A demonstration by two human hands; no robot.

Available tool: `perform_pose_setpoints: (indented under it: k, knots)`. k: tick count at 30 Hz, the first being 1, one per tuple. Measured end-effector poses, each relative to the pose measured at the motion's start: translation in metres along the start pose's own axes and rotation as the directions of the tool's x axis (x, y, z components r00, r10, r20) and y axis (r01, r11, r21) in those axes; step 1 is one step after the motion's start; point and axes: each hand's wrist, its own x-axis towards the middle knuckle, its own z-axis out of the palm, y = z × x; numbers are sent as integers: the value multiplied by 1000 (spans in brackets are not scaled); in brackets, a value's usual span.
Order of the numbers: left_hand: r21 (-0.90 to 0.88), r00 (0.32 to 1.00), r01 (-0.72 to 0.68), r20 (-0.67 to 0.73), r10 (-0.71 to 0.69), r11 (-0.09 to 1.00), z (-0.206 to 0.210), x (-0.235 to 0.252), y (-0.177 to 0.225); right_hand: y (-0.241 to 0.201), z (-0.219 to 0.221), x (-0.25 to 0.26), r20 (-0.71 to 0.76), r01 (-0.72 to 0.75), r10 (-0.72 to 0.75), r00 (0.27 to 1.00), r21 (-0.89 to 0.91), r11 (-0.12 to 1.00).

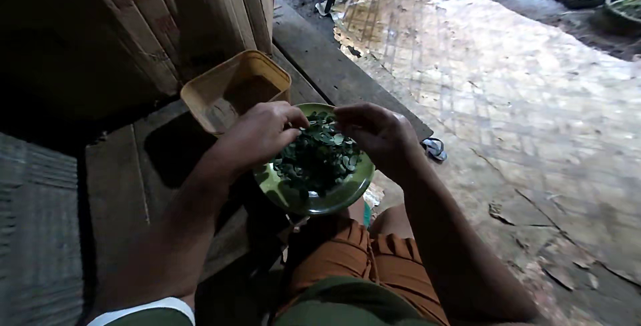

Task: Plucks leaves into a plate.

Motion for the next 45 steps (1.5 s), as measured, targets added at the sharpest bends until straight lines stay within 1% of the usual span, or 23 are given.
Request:
perform_pose_setpoints:
  k: [2,4,6,7,9,13,15,19,22,24,26,31,37,39,41,42,43,45]
  knots:
    - [6,999,29,28,-29,1000,5,2,0,9,6,-7,-11,25,-25,1000,-30,999]
    - [36,997,62,33,-63,997,10,3,-2,14,9,-13,46,80,-77,996,-48,996]
    - [57,992,102,70,-106,993,16,5,-2,16,8,-17,83,96,-92,992,-47,994]
    - [69,987,129,91,-135,989,18,6,-1,16,7,-18,79,100,-96,992,-50,994]
    - [92,981,160,91,-169,983,25,7,0,16,7,-19,32,101,-99,995,-72,992]
    - [95,991,129,18,-131,987,31,10,-2,18,7,-23,-87,23,-29,996,-75,997]
    - [79,994,100,-39,-97,992,22,8,0,20,6,-25,-139,8,-17,990,-67,998]
    - [69,981,37,-192,-23,997,-3,-1,5,21,9,-27,-228,-11,14,974,15,1000]
    - [37,969,33,-247,-22,999,-10,-5,12,17,14,-25,-244,-26,34,969,34,999]
    - [9,965,30,-260,-26,1000,-10,-6,14,12,18,-25,-227,-53,64,972,55,997]
    - [-27,963,37,-265,-43,999,-8,-5,16,10,20,-26,-190,-51,61,980,56,997]
    - [-190,970,72,-216,-113,979,-5,-4,18,4,25,-30,-135,-63,63,989,5,998]
    - [-344,981,83,-138,-138,935,-2,-2,15,-2,30,-32,-231,-68,64,971,-7,998]
    - [-482,987,75,-87,-132,873,-1,-1,12,-1,30,-33,-227,-63,61,972,-3,998]
    - [-649,996,75,10,-91,757,3,0,6,2,30,-35,-197,-46,46,979,2,999]
    - [-704,996,88,58,-67,705,6,1,3,2,31,-34,-187,-35,35,982,2,999]
    - [-728,994,101,94,-48,678,9,1,3,2,32,-33,-182,-27,27,983,0,1000]
    - [-745,991,113,129,-24,658,15,1,8,-2,33,-31,-165,-39,38,986,-8,999]
